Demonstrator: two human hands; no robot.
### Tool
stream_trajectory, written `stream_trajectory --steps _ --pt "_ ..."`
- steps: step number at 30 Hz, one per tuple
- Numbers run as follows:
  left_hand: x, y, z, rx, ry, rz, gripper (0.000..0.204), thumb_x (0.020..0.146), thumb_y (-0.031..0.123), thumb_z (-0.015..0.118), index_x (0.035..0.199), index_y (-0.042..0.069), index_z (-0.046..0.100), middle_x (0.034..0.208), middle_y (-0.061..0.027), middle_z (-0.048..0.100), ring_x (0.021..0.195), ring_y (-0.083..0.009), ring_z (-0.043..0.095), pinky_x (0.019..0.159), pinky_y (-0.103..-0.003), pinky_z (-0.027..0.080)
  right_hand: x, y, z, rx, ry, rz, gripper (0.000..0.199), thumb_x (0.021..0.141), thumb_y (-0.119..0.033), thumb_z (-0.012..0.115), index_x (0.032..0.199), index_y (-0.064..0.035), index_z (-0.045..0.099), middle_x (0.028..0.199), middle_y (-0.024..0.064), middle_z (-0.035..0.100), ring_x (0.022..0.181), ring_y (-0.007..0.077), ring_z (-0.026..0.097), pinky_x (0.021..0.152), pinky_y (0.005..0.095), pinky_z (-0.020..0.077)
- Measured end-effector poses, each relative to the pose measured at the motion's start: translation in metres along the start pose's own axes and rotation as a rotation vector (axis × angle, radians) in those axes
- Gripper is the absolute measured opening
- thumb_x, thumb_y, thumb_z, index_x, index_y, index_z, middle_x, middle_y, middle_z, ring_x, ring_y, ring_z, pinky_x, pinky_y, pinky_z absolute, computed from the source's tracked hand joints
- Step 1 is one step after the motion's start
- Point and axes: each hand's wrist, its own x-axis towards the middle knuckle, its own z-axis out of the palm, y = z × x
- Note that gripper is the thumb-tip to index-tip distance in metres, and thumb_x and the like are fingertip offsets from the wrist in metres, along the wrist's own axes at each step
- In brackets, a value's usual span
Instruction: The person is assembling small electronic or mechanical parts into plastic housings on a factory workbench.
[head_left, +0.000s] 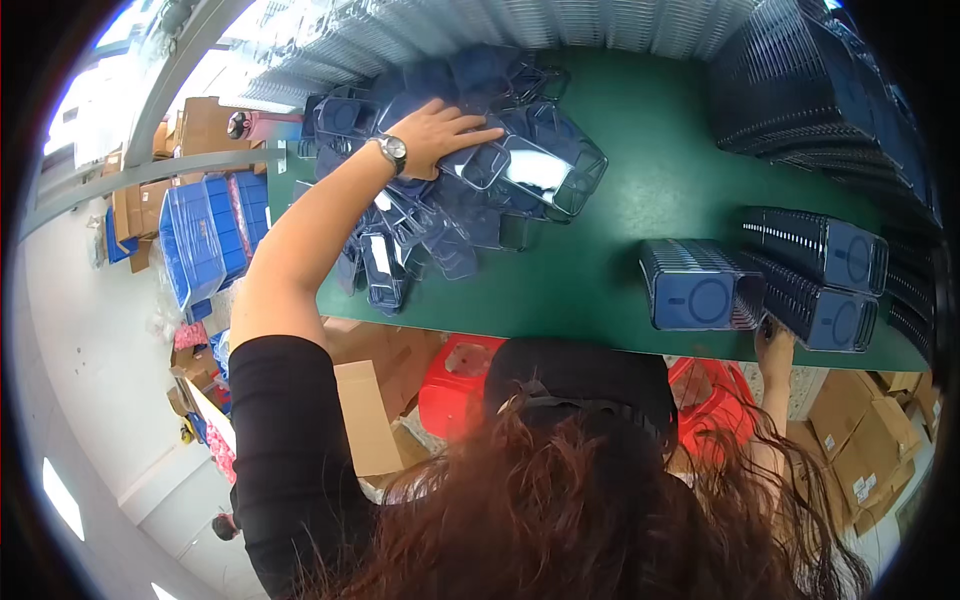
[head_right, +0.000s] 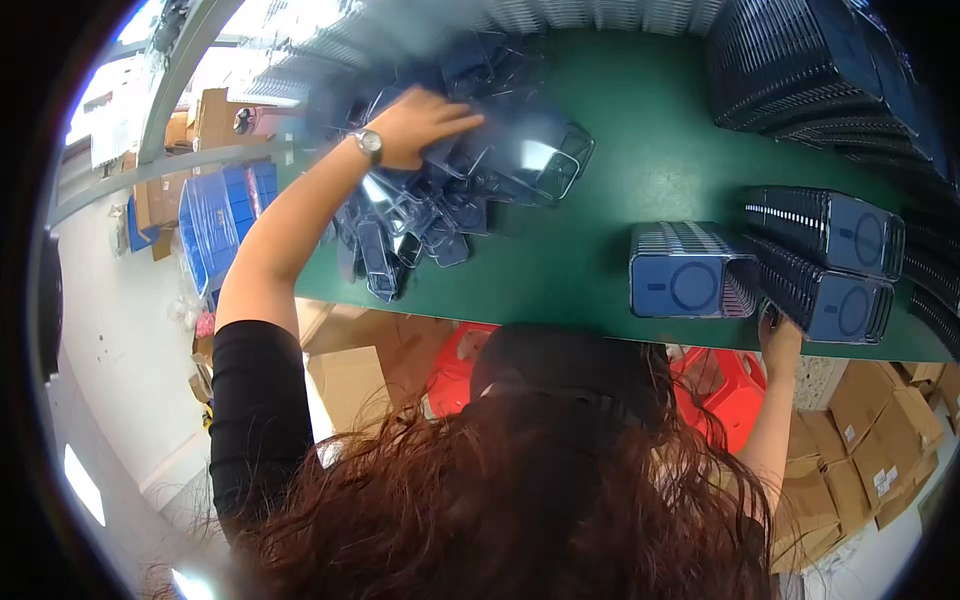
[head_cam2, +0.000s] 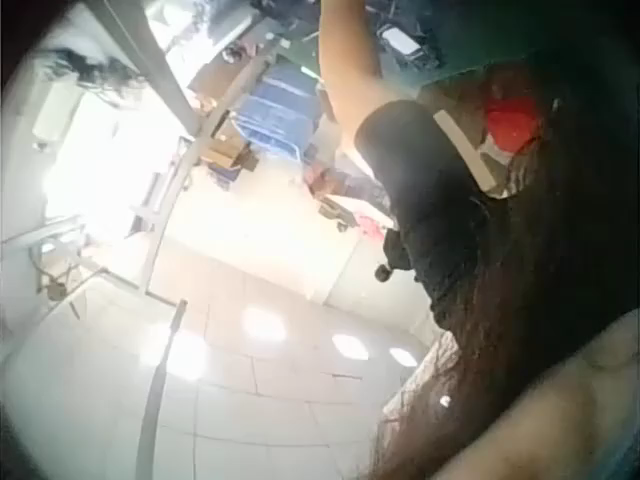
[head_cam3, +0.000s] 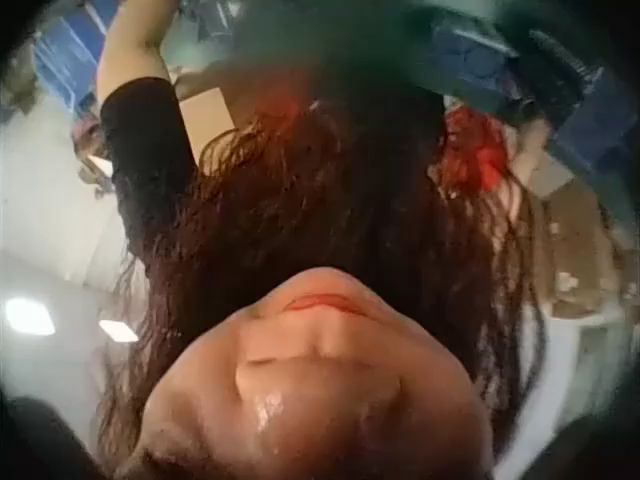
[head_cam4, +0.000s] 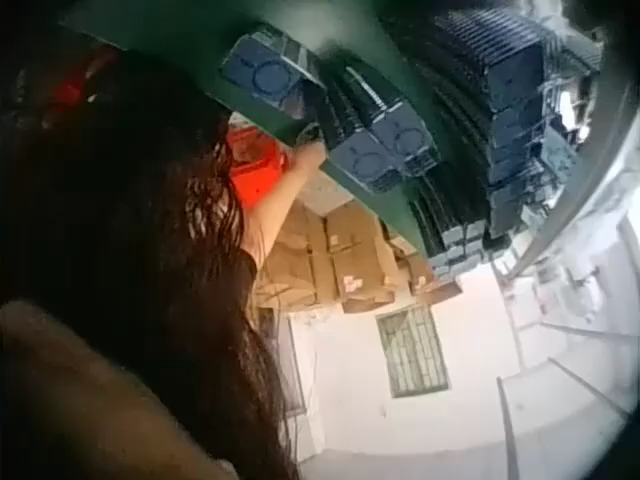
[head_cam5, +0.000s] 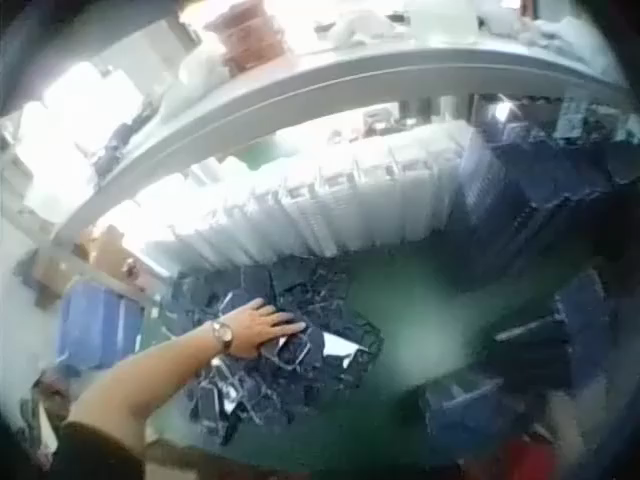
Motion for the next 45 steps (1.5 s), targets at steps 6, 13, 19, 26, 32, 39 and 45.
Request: stream_trajectory --steps 6,13,19,26,32,39,45 --pt "0.012 0.002 0.002 0.140 -0.128 -0.032 0.120 0.057 0.021 0.088 0.157 0.029 0.023 0.124 -0.0070 0.057 0.110 -0.0249 0.056 0.095 -0.036 0.042 -0.006 -0.006 -0.008 -0.025 0.013 0.069 0.045 0.082 0.000 0.064 0.125 0.0009 0.055 0.120 0.0266 0.060 0.110 0.0446 0.057 0.094 0.0478 0.0440" --pt "-0.011 -0.012 -0.023 -0.114 0.248 -0.108 0.106 0.061 0.015 0.081 0.154 0.016 0.030 0.127 -0.0166 0.055 0.116 -0.0334 0.056 0.100 -0.044 0.044 -0.002 -0.001 -0.007 0.024 0.031 0.073 0.044 0.081 -0.001 0.064 0.124 -0.0001 0.056 0.116 0.0274 0.061 0.106 0.0476 0.058 0.090 0.0501 0.0454" --pt "-0.026 0.042 -0.076 -1.420 0.693 -0.552 0.080 0.074 0.027 0.079 0.140 -0.002 0.043 0.140 -0.0207 0.051 0.126 -0.0270 0.056 0.104 -0.040 0.048 -0.005 0.014 0.008 0.029 -0.044 0.163 0.033 0.082 -0.004 0.063 0.115 -0.0005 0.059 0.109 0.0261 0.065 0.103 0.0472 0.060 0.088 0.0522 0.0461" --pt "0.002 0.198 -0.051 -2.576 0.685 -0.104 0.100 0.068 0.042 0.081 0.149 0.008 0.033 0.132 -0.0199 0.055 0.116 -0.0393 0.060 0.094 -0.052 0.055 -0.007 0.008 0.007 -0.008 -0.085 0.162 0.015 0.086 -0.007 0.059 0.096 -0.0013 0.068 0.100 0.0243 0.067 0.092 0.0444 0.064 0.080 0.0499 0.0505" --pt "0.008 0.331 -0.032 -2.758 0.696 -0.107 0.106 0.068 0.049 0.082 0.150 0.006 0.030 0.132 -0.0201 0.054 0.114 -0.0377 0.061 0.092 -0.049 0.056 -0.004 -0.004 -0.005 0.122 0.046 0.076 0.016 0.086 -0.010 0.064 0.096 0.0007 0.068 0.093 0.0209 0.069 0.084 0.0376 0.067 0.075 0.0445 0.0523" --pt "0.011 0.400 -0.045 -2.728 0.666 -0.016 0.103 0.065 0.043 0.084 0.143 -0.004 0.037 0.136 -0.0222 0.051 0.113 -0.0366 0.062 0.089 -0.050 0.058 -0.033 -0.016 -0.026 0.927 0.167 0.454 0.007 0.088 -0.006 0.068 0.087 0.0006 0.066 0.084 0.0063 0.070 0.070 0.0095 0.060 0.062 0.0247 0.0470" --pt "0.046 0.427 -0.081 -2.586 0.817 0.031 0.107 0.065 0.034 0.084 0.150 0.002 0.027 0.132 -0.0184 0.047 0.117 -0.0364 0.058 0.093 -0.058 0.055 -0.064 -0.069 -0.086 1.480 0.112 0.336 0.006 0.091 -0.001 0.065 0.096 -0.0012 0.064 0.089 0.0103 0.070 0.072 0.0144 0.063 0.066 0.0278 0.0501"
